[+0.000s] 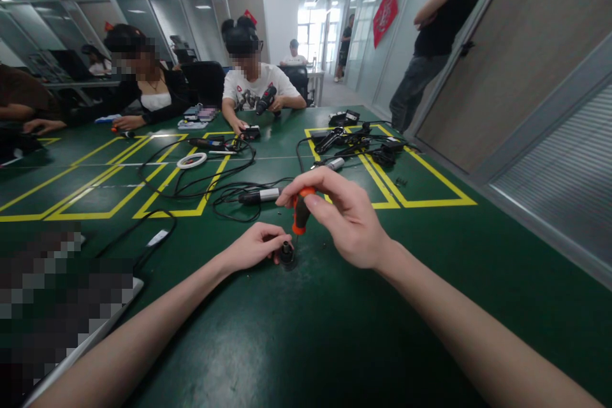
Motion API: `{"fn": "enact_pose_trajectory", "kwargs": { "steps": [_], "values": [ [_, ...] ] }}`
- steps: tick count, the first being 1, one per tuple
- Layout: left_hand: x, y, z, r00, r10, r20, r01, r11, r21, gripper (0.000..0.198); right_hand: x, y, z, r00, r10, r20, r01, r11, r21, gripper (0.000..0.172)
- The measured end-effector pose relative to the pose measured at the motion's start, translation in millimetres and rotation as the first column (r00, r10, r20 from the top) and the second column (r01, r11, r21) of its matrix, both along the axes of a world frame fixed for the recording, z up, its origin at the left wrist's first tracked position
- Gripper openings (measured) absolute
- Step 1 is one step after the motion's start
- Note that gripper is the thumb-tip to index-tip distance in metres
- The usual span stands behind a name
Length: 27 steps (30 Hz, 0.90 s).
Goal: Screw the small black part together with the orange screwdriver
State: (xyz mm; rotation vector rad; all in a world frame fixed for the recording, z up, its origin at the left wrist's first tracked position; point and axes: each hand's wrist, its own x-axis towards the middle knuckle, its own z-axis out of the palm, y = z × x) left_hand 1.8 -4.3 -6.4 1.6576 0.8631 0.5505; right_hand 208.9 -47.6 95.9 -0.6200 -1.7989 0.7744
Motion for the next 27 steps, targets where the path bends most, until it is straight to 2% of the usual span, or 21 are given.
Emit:
{"fn": "enact_pose_trajectory", "kwargs": {
  "steps": [3, 7, 9, 15, 18, 22, 24, 27],
  "values": [
    [0.3, -0.3, 0.7, 1.000, 0.004, -0.005, -0.004, 1.000, 0.002, 0.046, -0.8, 1.6, -0.3, 0.999, -0.003, 0.037, 0.002, 0.999, 0.034, 0.030],
    [0.5, -0.5, 0.9, 1.000, 0.001, 0.001, -0.001, 1.000, 0.007, 0.044, -0.6, 3.7, -0.8, 0.997, -0.058, 0.047, 0.048, 0.980, 0.192, 0.012],
    [0.5, -0.3, 0.4, 1.000, -0.008, -0.001, 0.008, 1.000, 0.010, 0.043, 0.0, 2.9, -0.2, 0.996, -0.071, 0.052, 0.058, 0.974, 0.218, 0.013],
    [0.4, 0.4, -0.4, 1.000, -0.001, -0.016, 0.001, 1.000, 0.003, 0.048, 0.1, -1.0, 0.7, 0.999, 0.008, 0.049, -0.011, 0.999, 0.051, 0.026],
    [0.3, 0.2, 0.6, 1.000, -0.007, -0.018, 0.007, 1.000, 0.005, 0.050, -0.6, 0.7, -0.1, 0.999, 0.021, 0.035, -0.023, 0.998, 0.065, 0.031],
    [0.4, -0.4, 1.5, 1.000, -0.001, -0.011, 0.001, 1.000, 0.010, 0.050, -1.5, 2.6, -0.6, 0.999, -0.049, 0.020, 0.045, 0.986, 0.162, 0.023],
    [0.5, -0.4, 0.9, 1.000, 0.000, -0.007, 0.000, 1.000, 0.010, 0.049, -2.6, 1.5, -1.3, 0.999, -0.030, 0.012, 0.028, 0.990, 0.136, 0.019],
    [0.5, 0.2, -1.9, 1.000, -0.004, 0.003, 0.004, 1.000, 0.008, 0.047, -5.5, -1.5, -4.0, 0.997, 0.068, -0.046, -0.068, 0.997, 0.021, 0.023]
  ]
}}
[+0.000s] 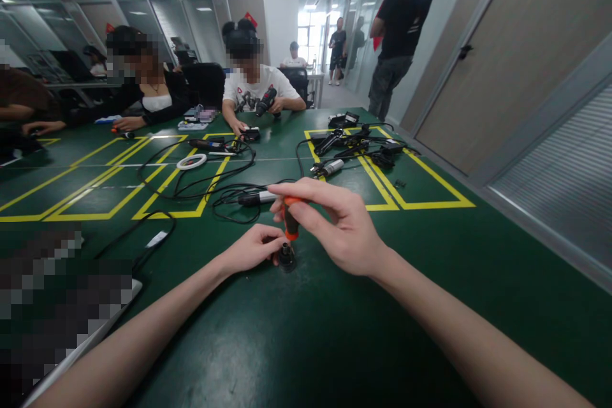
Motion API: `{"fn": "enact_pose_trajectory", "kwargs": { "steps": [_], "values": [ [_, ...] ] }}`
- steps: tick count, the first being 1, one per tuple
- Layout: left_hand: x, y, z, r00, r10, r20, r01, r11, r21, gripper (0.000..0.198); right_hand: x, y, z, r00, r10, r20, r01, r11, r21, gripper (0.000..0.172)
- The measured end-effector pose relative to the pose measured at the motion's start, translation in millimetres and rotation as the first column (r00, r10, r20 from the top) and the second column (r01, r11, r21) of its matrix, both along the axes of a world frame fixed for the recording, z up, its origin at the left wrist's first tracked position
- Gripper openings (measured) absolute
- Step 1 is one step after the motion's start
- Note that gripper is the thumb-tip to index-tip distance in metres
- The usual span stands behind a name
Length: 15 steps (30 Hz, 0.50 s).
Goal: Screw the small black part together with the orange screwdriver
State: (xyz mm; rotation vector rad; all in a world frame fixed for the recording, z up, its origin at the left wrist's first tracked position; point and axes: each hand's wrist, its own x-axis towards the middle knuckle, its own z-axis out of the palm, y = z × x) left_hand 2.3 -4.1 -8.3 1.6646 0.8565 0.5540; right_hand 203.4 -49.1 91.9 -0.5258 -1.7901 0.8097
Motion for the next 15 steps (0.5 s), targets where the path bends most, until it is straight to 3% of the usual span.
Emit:
{"fn": "enact_pose_trajectory", "kwargs": {
  "steps": [6, 9, 15],
  "values": [
    [-0.1, 1.4, -5.5, 1.000, 0.001, 0.015, -0.001, 1.000, -0.010, 0.046, -5.0, -0.3, -3.0, 0.966, 0.180, -0.186, -0.225, 0.939, -0.259, 0.023],
    [-0.8, 0.9, -3.4, 1.000, -0.004, -0.005, 0.004, 1.000, -0.005, 0.045, -8.8, 0.8, -0.1, 0.911, 0.280, -0.303, -0.368, 0.884, -0.290, 0.024],
    [-1.2, -0.7, 2.6, 0.999, -0.021, -0.038, 0.022, 0.999, 0.026, 0.041, -18.0, -8.0, -2.4, 0.851, 0.332, -0.406, -0.482, 0.801, -0.356, 0.020]
  ]
}}
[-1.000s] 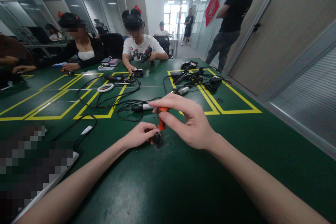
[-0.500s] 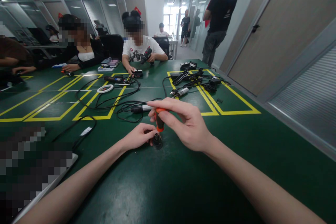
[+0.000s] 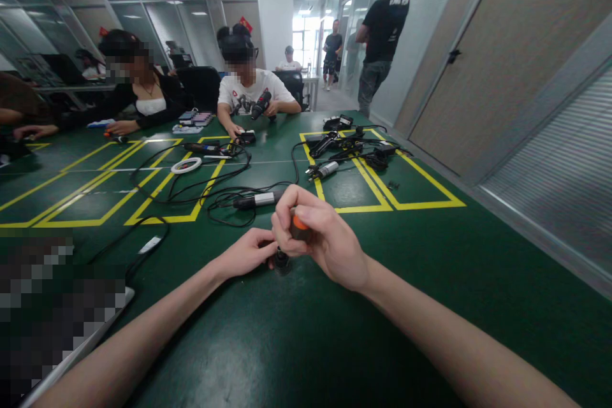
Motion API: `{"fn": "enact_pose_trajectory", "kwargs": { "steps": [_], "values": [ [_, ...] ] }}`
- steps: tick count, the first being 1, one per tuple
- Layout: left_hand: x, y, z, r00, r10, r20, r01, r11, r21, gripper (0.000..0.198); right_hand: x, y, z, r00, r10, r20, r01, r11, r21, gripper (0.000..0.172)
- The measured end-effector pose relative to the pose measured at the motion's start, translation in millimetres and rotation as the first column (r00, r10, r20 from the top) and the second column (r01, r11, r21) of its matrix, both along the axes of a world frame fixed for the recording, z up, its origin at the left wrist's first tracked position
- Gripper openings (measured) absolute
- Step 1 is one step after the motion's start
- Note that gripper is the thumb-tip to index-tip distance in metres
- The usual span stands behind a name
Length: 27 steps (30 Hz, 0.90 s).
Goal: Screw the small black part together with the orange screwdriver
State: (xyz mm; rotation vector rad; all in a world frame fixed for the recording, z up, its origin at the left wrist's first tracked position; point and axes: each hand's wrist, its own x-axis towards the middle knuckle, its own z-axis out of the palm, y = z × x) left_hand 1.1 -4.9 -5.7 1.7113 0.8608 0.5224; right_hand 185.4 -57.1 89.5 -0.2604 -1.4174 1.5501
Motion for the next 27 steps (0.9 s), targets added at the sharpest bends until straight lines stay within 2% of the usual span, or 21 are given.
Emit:
{"fn": "enact_pose_trajectory", "kwargs": {
  "steps": [3, 8, 15, 19, 22, 24, 27],
  "values": [
    [0.2, -0.1, -0.8, 1.000, 0.004, 0.000, -0.004, 1.000, 0.008, 0.039, -0.1, -2.4, -2.6, 0.999, 0.047, -0.016, -0.047, 0.998, -0.040, 0.022],
    [0.0, 0.5, -3.8, 1.000, 0.013, 0.015, -0.013, 1.000, -0.002, 0.037, 1.4, 4.2, -3.1, 1.000, 0.008, -0.011, -0.008, 0.999, -0.033, 0.024],
    [0.6, 0.1, -3.2, 1.000, 0.009, 0.020, -0.009, 1.000, 0.001, 0.038, -5.0, 1.2, -4.3, 0.999, 0.049, -0.023, -0.051, 0.995, -0.083, 0.046],
    [1.0, 0.5, -3.2, 1.000, 0.014, 0.006, -0.014, 1.000, 0.016, 0.047, -5.7, -1.9, -6.4, 0.993, 0.066, -0.096, -0.073, 0.995, -0.071, 0.031],
    [0.5, 2.6, -5.4, 1.000, 0.014, 0.024, -0.014, 1.000, 0.007, 0.051, -4.6, 0.0, -6.9, 0.997, 0.032, -0.071, -0.037, 0.997, -0.072, 0.025],
    [-0.2, 4.1, -7.0, 0.999, 0.006, 0.038, -0.006, 1.000, 0.001, 0.050, -4.4, 2.6, -6.3, 0.999, 0.013, -0.037, -0.015, 0.999, -0.052, 0.027],
    [-0.9, 4.8, -7.4, 1.000, 0.006, 0.030, -0.005, 1.000, -0.010, 0.048, -5.0, 5.7, -5.0, 1.000, 0.004, -0.008, -0.005, 0.999, -0.040, 0.040]
  ]
}}
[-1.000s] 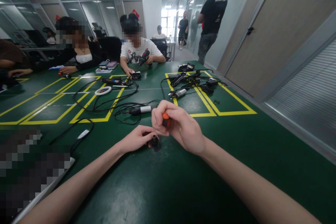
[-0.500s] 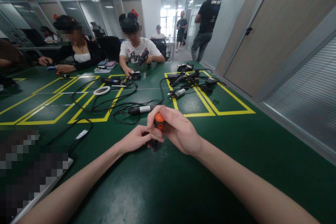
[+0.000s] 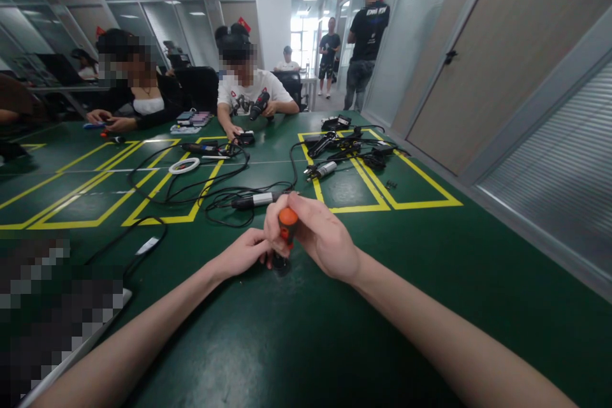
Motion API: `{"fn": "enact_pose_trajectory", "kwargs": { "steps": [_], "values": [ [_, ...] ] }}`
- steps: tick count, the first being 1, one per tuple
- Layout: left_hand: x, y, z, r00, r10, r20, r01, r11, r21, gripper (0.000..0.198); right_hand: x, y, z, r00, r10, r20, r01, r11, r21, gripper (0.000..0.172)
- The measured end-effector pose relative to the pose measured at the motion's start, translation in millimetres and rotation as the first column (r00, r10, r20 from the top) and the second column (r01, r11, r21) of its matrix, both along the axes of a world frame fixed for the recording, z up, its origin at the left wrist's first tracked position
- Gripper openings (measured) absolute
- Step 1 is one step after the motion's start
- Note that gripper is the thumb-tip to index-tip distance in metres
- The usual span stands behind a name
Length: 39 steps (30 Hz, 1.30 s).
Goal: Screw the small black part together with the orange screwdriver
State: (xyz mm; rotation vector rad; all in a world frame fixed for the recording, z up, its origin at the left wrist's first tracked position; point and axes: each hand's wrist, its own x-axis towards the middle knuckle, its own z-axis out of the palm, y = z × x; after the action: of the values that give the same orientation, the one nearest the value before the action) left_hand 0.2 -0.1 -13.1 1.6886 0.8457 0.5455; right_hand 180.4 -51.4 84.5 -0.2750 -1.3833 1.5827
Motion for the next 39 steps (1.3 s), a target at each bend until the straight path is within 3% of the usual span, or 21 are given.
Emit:
{"fn": "enact_pose_trajectory", "kwargs": {
  "steps": [4, 8, 14, 19, 23, 30, 35, 39],
  "values": [
    [-0.1, -1.0, 4.2, 1.000, 0.009, -0.010, -0.009, 1.000, -0.024, 0.039, 0.0, -0.1, 0.4, 0.999, 0.030, -0.035, -0.032, 0.996, -0.080, 0.051],
    [-3.4, 1.9, 8.9, 0.999, -0.037, 0.019, 0.038, 0.996, -0.077, 0.022, 2.5, -1.0, 0.5, 0.996, 0.041, -0.082, -0.047, 0.996, -0.072, 0.038],
    [-12.6, 4.7, 17.6, 0.988, -0.153, -0.011, 0.150, 0.980, -0.129, 0.043, 3.5, 1.1, 2.0, 0.998, -0.016, -0.056, 0.012, 0.998, -0.063, 0.028],
    [-14.3, 2.5, 25.9, 0.966, -0.244, -0.088, 0.239, 0.969, -0.066, 0.054, 1.8, 0.6, 3.1, 0.999, -0.032, -0.038, 0.029, 0.997, -0.077, 0.048],
    [-12.7, 4.0, 22.2, 0.976, -0.201, -0.085, 0.193, 0.977, -0.091, 0.050, 3.2, 0.1, 0.9, 0.997, -0.003, -0.072, -0.003, 0.997, -0.081, 0.050],
    [-13.0, 8.1, 8.1, 0.990, -0.070, 0.122, 0.094, 0.976, -0.198, 0.049, 4.0, 2.2, -1.3, 0.998, -0.035, -0.045, 0.033, 0.997, -0.064, 0.031],
    [-13.2, 8.5, 5.7, 0.989, -0.093, 0.110, 0.114, 0.974, -0.196, 0.048, -0.5, 4.3, 0.7, 0.996, -0.085, -0.018, 0.083, 0.995, -0.061, 0.046],
    [-11.8, 7.9, 3.7, 0.990, -0.074, 0.117, 0.097, 0.974, -0.202, 0.045, 0.1, 3.1, -1.7, 0.998, -0.050, -0.030, 0.048, 0.997, -0.064, 0.053]
  ]
}}
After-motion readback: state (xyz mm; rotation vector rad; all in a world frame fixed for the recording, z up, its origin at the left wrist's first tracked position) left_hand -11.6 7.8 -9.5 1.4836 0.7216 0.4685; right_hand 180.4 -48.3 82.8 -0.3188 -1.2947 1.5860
